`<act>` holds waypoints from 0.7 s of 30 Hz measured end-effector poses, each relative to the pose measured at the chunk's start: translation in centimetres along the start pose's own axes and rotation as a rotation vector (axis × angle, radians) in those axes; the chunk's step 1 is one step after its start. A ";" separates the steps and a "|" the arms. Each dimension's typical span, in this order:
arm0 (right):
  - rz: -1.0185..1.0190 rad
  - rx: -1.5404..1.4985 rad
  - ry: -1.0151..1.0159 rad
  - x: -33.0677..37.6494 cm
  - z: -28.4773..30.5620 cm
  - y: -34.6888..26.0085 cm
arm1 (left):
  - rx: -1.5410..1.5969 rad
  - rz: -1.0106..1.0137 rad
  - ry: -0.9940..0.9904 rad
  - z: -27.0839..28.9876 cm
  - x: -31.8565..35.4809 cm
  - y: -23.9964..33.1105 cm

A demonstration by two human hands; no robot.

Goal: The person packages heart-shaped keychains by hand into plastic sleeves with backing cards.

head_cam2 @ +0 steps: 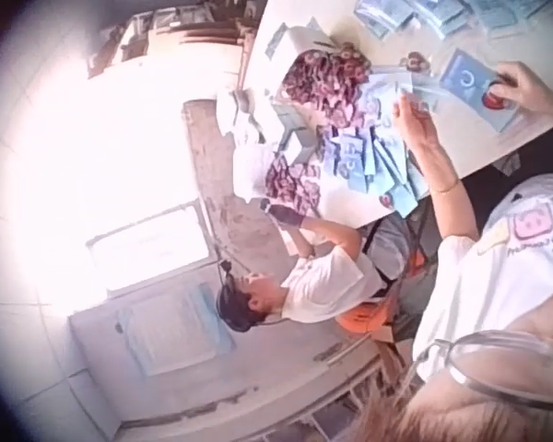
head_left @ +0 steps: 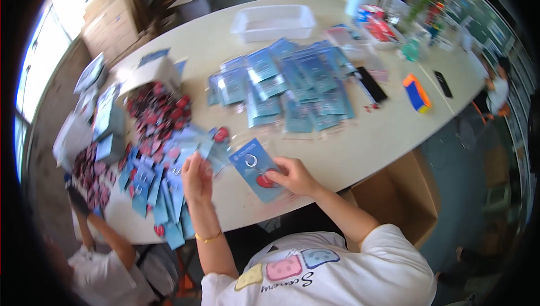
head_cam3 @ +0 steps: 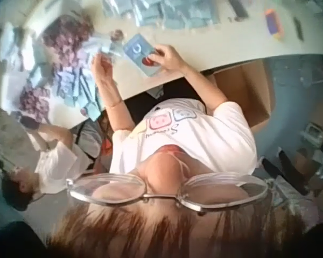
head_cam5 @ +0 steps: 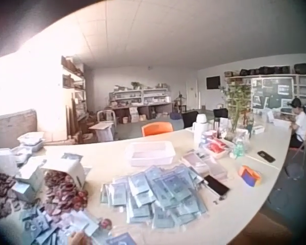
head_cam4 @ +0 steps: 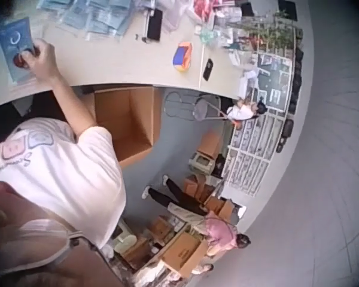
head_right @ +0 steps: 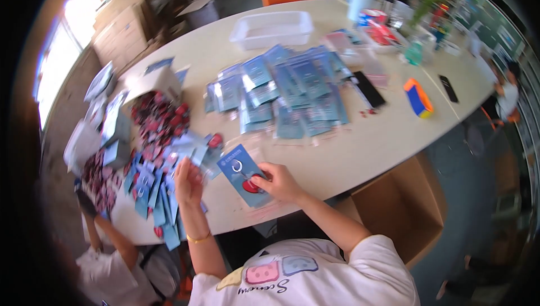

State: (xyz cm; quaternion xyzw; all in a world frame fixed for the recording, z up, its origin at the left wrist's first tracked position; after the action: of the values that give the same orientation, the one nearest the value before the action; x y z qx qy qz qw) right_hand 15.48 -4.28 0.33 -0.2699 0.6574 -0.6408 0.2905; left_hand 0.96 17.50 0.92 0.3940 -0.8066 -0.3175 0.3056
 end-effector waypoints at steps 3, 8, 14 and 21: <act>-0.019 -0.085 -0.069 1.5 -1.4 0.2 | 0.063 -0.042 0.128 -2.6 0.8 0.2; 0.067 -0.330 0.092 2.4 -4.2 -0.1 | 0.142 -0.071 0.210 -2.5 2.2 0.5; 0.034 -0.323 0.027 2.2 -4.9 0.2 | 0.274 -0.067 0.261 -2.9 3.0 0.9; 0.075 -0.333 0.039 1.4 -5.2 -0.4 | 0.162 -0.073 0.151 -3.7 3.8 0.4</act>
State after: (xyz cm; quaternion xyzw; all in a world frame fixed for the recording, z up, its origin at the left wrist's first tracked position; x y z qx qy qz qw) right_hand 10.77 -1.75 0.71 -0.2771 0.7697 -0.5167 0.2526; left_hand 1.63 13.54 4.43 0.4693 -0.7893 -0.2318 0.3208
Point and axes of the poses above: each hand's wrist, its own x-axis away from the middle knuckle, its own z-axis out of the back of the hand, y = z × x, the point moved 3 cm from there along -x, towards the middle knuckle, and after that the axes turned 14 degrees about y, right-handed, at the moved point
